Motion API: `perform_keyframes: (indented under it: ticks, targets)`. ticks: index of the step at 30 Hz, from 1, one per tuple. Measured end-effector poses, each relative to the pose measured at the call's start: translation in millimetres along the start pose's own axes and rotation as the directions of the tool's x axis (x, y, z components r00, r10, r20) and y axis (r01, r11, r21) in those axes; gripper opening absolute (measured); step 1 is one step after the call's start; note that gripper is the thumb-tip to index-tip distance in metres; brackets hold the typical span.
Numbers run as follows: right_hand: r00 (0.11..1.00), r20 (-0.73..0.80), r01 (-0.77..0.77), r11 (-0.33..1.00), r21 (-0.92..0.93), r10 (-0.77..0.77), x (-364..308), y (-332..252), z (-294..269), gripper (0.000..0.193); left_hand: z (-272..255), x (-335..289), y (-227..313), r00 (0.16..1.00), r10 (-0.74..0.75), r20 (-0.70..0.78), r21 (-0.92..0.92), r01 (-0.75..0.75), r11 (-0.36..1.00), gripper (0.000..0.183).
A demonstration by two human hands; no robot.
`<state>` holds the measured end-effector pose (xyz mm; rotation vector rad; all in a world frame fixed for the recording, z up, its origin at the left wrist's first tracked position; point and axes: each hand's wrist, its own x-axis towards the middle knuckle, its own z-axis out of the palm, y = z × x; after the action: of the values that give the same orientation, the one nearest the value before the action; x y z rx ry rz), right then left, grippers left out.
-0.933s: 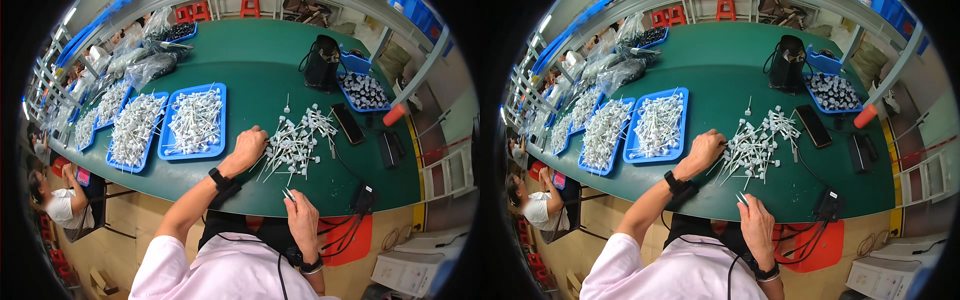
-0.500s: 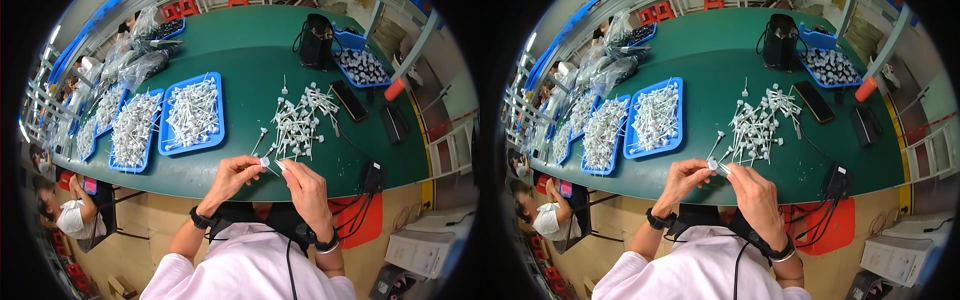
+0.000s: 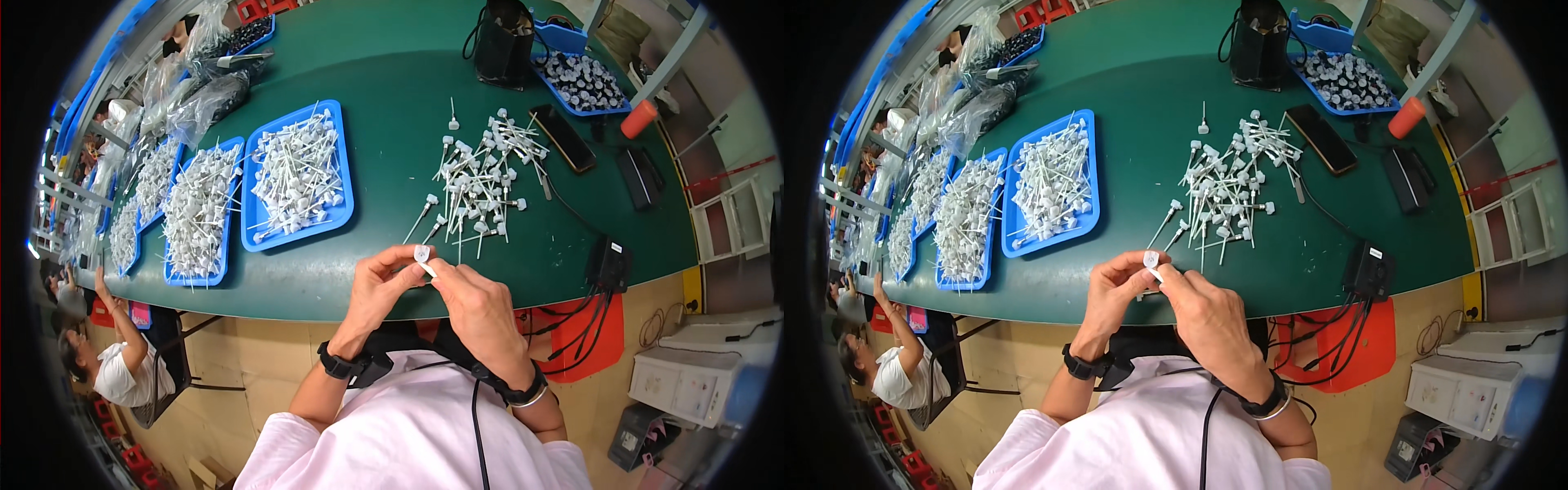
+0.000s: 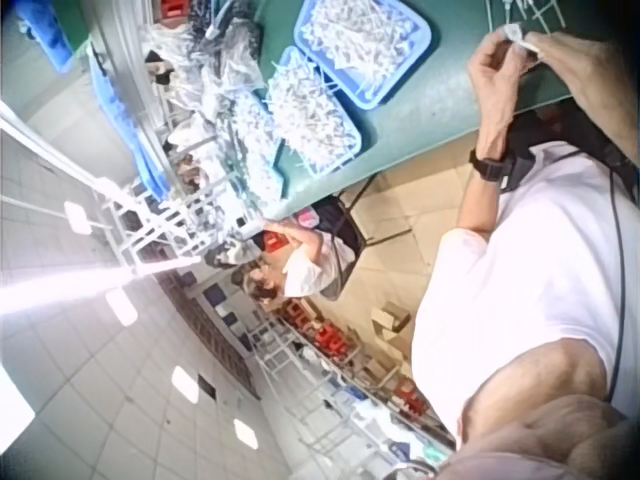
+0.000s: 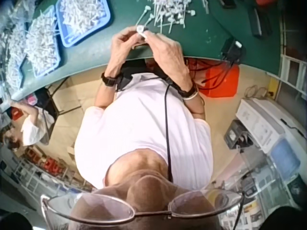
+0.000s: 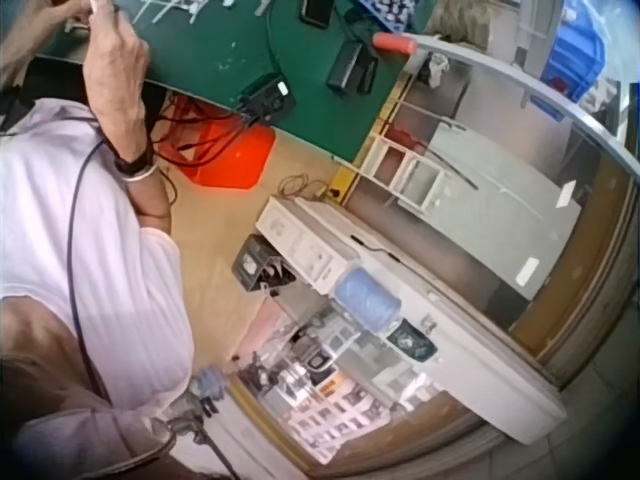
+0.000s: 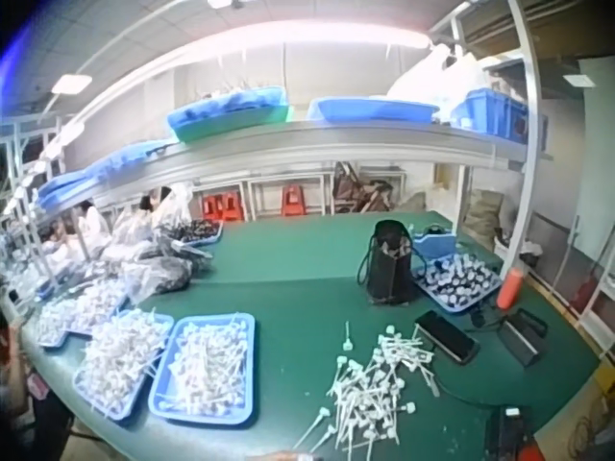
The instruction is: Assembling small white plastic components on a production line.
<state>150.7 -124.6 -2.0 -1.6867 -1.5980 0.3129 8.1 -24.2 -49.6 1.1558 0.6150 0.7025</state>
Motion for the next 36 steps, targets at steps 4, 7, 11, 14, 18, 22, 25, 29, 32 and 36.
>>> perform_keyframes:
  ticks: [4, 7, 11, 14, 18, 22, 25, 29, 32, 36]
  targets:
    - [1.0, 0.001, -0.013, 1.0, 0.023, 0.013, -5, 14, -2, 0.024, -13, 1, 4, 0.995, 0.003, -0.102, -0.015, -0.005, 1.0, 0.022]
    - [0.986, 0.166, 0.002, 0.99, -0.141, 0.021, -17, 17, 3, 0.027, -24, -5, 15, 0.982, 0.012, -0.188, 0.063, -0.001, 0.998, 0.028]
    - [0.973, 0.23, 0.031, 0.968, -0.25, 0.029, -12, 29, 29, 0.023, -25, -12, 25, 0.983, 0.034, -0.182, 0.101, -0.015, 0.995, 0.034]
    - [0.973, 0.228, 0.011, 0.976, -0.217, 0.04, -7, 39, 40, 0.015, -23, -17, 30, 0.981, 0.024, -0.194, 0.108, -0.003, 0.994, 0.034]
    - [0.981, 0.115, -0.114, 0.944, -0.31, 0.156, 1, 50, 31, 0.006, -28, -19, 31, 0.988, -0.02, -0.15, 0.071, 0.031, 0.997, 0.032]
    - [0.978, 0.058, -0.198, 0.978, -0.065, 0.202, 11, 26, -1, 0.016, -20, -21, 31, 0.99, -0.055, -0.132, 0.042, 0.061, 0.997, 0.032]
    - [0.993, 0.042, -0.112, 0.99, 0.083, 0.109, 9, 4, -12, 0.02, -14, -21, 23, 0.992, -0.044, -0.116, 0.024, 0.047, 0.999, 0.03]
    - [0.998, 0.067, 0.003, 0.999, 0.045, -0.006, 2, -12, -8, 0.022, -8, -21, 16, 0.993, -0.032, -0.115, 0.008, 0.034, 0.999, 0.027]
    - [0.997, 0.07, 0.03, 0.999, -0.023, -0.028, 0, -11, -1, 0.024, -3, -22, 14, 0.993, -0.024, -0.118, -0.023, 0.022, 1.0, 0.025]
    - [0.998, 0.051, 0.045, 0.998, -0.043, -0.043, 0, -9, 2, 0.024, -1, -25, 12, 0.992, -0.009, -0.123, 0.0, 0.009, 1.0, 0.024]
